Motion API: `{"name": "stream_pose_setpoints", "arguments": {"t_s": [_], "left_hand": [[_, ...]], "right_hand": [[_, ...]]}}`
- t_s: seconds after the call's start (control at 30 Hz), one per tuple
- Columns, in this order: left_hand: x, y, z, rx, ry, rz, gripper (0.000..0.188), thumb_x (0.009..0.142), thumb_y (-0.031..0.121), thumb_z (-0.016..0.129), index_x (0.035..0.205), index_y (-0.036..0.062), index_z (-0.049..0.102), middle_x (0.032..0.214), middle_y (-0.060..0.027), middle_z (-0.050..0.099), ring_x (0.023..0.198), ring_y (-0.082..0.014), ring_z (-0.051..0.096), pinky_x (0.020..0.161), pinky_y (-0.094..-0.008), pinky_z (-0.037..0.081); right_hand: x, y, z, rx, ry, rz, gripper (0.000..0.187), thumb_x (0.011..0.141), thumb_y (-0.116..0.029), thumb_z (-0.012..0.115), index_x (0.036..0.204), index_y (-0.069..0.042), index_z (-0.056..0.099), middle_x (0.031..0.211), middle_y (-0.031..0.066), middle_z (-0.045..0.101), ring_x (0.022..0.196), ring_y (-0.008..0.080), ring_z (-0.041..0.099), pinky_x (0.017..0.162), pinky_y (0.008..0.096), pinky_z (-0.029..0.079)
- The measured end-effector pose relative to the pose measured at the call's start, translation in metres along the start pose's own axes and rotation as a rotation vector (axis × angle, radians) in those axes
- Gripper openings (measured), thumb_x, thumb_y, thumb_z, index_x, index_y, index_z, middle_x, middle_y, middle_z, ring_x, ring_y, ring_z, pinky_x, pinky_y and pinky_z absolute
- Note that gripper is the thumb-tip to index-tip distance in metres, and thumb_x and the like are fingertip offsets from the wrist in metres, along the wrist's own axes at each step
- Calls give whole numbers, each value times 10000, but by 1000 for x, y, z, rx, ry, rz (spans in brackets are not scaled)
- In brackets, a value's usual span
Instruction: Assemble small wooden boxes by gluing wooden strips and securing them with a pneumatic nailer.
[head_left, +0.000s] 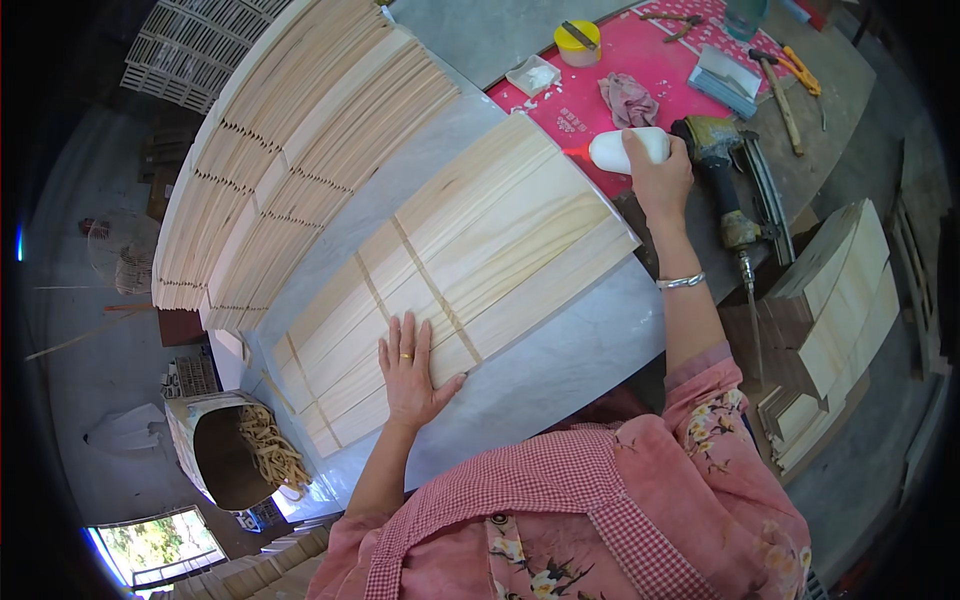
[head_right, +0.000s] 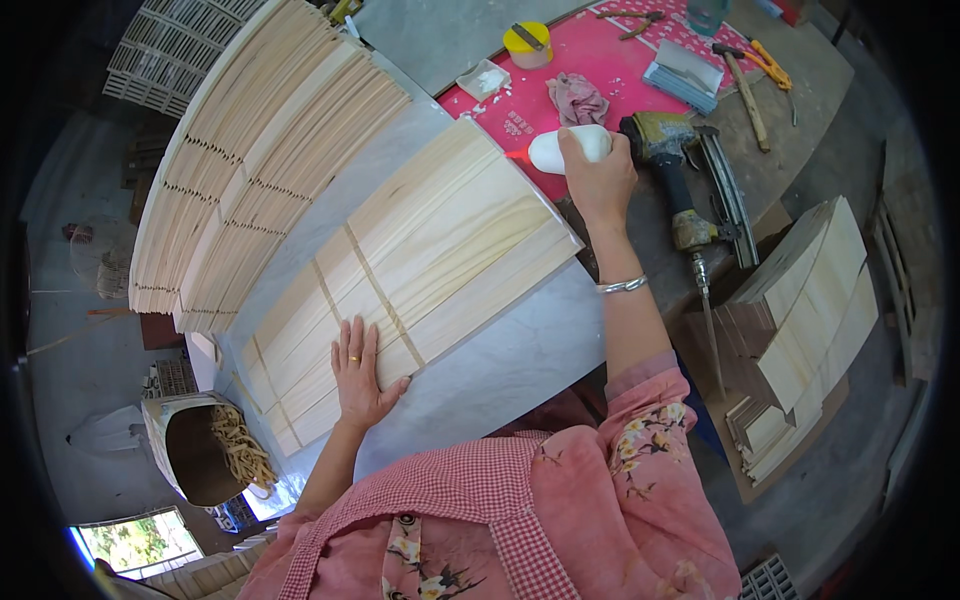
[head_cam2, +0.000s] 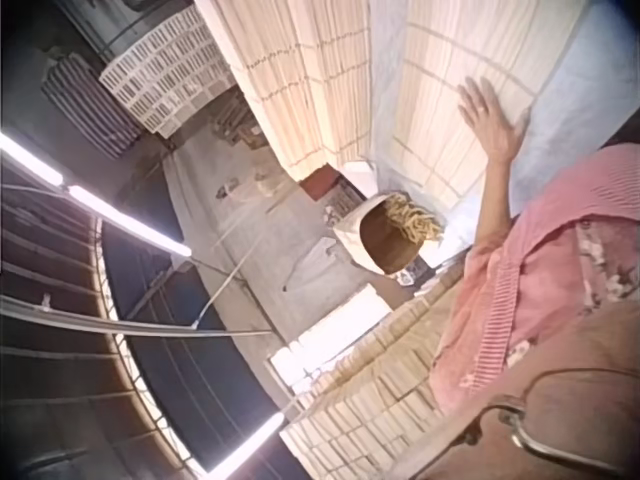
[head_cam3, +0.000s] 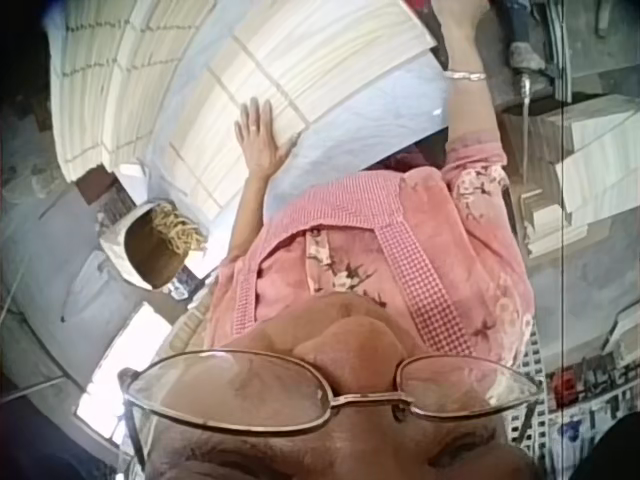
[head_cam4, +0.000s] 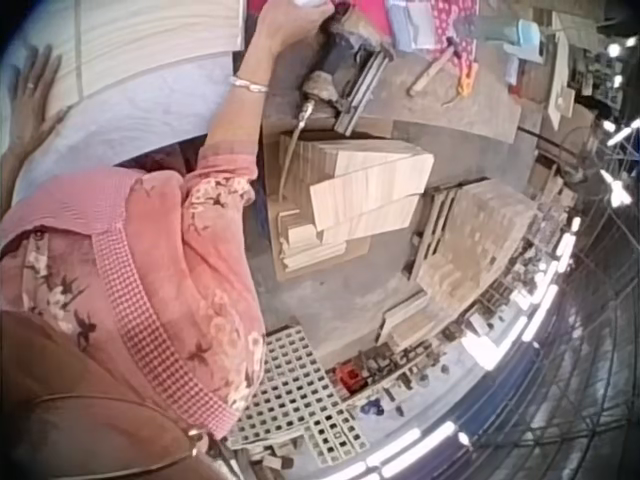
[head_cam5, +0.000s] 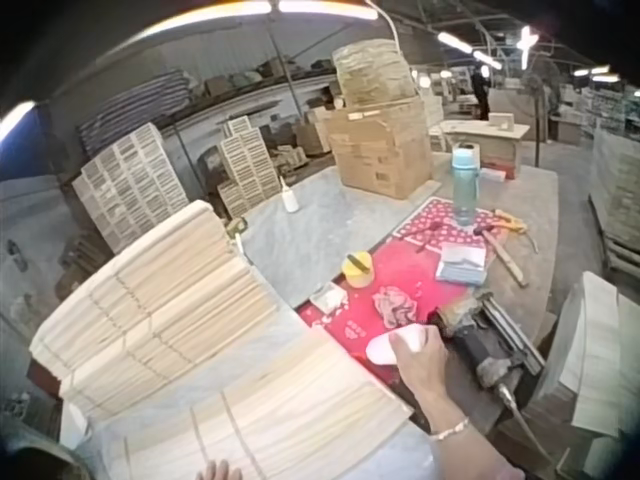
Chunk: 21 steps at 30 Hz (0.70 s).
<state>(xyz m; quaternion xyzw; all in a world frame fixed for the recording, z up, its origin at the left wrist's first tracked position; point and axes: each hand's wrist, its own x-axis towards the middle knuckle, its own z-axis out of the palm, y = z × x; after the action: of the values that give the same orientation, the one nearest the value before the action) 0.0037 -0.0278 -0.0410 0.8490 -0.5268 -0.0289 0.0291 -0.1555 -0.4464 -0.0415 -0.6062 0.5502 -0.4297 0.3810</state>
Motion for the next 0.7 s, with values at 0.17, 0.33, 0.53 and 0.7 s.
{"name": "stream_pose_setpoints", "arguments": {"t_s": [0.17,0.33,0.53,0.7], "left_hand": [[0,0,0,1,-4,0,990,856,668,605,1600,92,298,1688,-174,177,1564,-392,113,1219,-603,87],[0,0,-1,-2,-5,-2,990,850,664,611,1598,92,302,1687,-174,181,1563,-396,114,1218,-603,86],[0,0,-1,-2,-6,0,991,844,660,618,1595,92,307,1687,-174,183,1562,-401,115,1216,-605,88],[0,-1,0,-1,-8,2,992,840,656,623,1594,93,310,1686,-174,184,1562,-403,115,1216,-606,90]], "right_hand": [[11,-9,16,-21,-19,19,601,850,-448,759,1140,60,622,1023,216,702,908,343,681,835,407,548],[20,-22,33,-46,-35,53,597,858,-455,750,1152,52,635,1035,201,704,908,322,679,844,394,547],[36,-31,57,-14,-36,36,617,858,-469,743,1163,56,634,1050,205,703,911,323,683,856,401,550],[42,-34,59,-33,-57,21,654,846,-471,736,1181,76,608,1085,238,690,934,362,683,859,421,553]]}}
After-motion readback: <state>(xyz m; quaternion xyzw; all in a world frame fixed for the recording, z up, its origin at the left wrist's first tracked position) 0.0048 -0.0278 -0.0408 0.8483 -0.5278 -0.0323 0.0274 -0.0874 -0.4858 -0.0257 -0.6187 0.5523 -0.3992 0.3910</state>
